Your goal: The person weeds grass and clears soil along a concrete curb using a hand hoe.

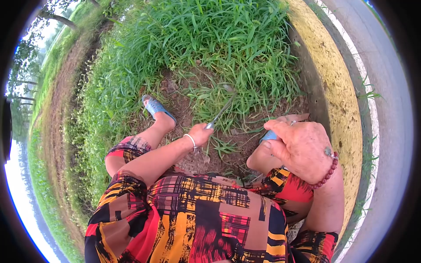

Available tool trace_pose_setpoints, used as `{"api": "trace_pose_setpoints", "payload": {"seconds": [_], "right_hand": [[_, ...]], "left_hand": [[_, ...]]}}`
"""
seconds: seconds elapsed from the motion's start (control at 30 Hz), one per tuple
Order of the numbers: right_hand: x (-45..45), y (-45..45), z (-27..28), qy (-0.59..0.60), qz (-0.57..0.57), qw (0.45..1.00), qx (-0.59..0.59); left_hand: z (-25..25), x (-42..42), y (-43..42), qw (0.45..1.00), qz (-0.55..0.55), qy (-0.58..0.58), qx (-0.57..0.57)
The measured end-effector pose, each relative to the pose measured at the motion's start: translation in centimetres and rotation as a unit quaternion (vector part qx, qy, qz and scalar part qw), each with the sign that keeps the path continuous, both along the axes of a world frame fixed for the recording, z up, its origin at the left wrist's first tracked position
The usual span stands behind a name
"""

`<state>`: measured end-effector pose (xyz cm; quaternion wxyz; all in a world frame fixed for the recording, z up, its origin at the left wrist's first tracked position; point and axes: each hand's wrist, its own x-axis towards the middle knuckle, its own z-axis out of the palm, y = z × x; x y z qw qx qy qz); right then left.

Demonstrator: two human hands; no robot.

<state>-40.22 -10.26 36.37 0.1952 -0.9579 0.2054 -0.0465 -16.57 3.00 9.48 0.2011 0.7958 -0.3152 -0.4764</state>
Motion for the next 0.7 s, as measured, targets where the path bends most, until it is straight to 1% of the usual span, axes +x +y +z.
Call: {"api": "trace_pose_setpoints", "payload": {"seconds": [0.07, 0.1, 0.13, 0.2, 0.23, 0.27, 0.3, 0.37, 0.4, 0.43, 0.47, 0.5, 0.53, 0.57, 0.6, 0.67, 0.7], "right_hand": [[-0.1, 0.0, 0.0, 0.009, -0.003, 1.000, 0.004], [-0.1, 0.0, 0.0, 0.008, -0.001, 1.000, -0.006], [-0.1, 0.1, 0.0, 0.008, 0.001, 1.000, -0.016], [0.1, 0.1, 0.2, 0.007, 0.003, 1.000, -0.015], [0.2, 0.2, 0.3, 0.005, 0.007, 1.000, -0.014], [0.3, 0.3, 0.4, 0.006, 0.006, 1.000, -0.015], [0.4, 0.3, 0.6, 0.014, 0.004, 1.000, -0.015], [0.1, 0.3, 0.5, 0.025, 0.000, 1.000, -0.013], [0.0, 0.2, 0.2, 0.001, -0.007, 1.000, -0.007], [-0.2, 0.1, -0.2, -0.024, -0.014, 1.000, 0.000], [-0.5, -0.1, -0.4, -0.024, -0.018, 1.000, 0.001], [-0.8, -0.3, -0.7, -0.039, -0.017, 0.999, 0.000], [-1.0, -0.3, -0.9, -0.054, -0.014, 0.998, 0.000], [-1.1, -0.3, -0.9, -0.054, -0.014, 0.998, 0.001], [-1.1, -0.4, -0.8, -0.050, -0.017, 0.999, 0.011], [-1.1, -0.4, -0.3, -0.045, -0.017, 0.999, 0.020], [-0.9, -0.3, 0.0, -0.033, -0.016, 0.999, 0.017]], "left_hand": [[0.4, 0.9, 0.2, 0.985, -0.006, -0.133, -0.110], [0.7, 0.8, -0.1, 0.985, 0.032, -0.120, -0.119], [1.0, 0.6, -0.5, 0.986, 0.030, -0.118, -0.118], [2.4, 0.3, -1.4, 0.978, -0.010, -0.154, -0.140], [3.3, 0.1, -1.9, 0.980, -0.070, -0.155, -0.102], [3.4, 0.0, -2.0, 0.980, -0.072, -0.154, -0.104], [3.4, 0.0, -2.1, 0.970, -0.140, -0.188, -0.061], [3.3, 1.0, -2.1, 0.934, -0.257, -0.245, 0.026], [3.5, 2.3, -1.4, 0.915, -0.292, -0.274, 0.039], [3.6, 3.7, -0.6, 0.916, -0.284, -0.278, 0.056], [3.9, 5.0, 0.2, 0.919, -0.260, -0.289, 0.069], [3.7, 6.5, 0.8, 0.923, -0.215, -0.301, 0.102], [3.6, 8.0, 1.6, 0.928, -0.167, -0.313, 0.110], [4.2, 9.0, 2.2, 0.921, -0.150, -0.342, 0.110], [4.3, 9.8, 2.4, 0.921, -0.150, -0.342, 0.111], [4.9, 10.5, 2.6, 0.929, -0.097, -0.344, 0.097], [5.2, 10.2, 2.4, 0.929, -0.096, -0.344, 0.097]]}}
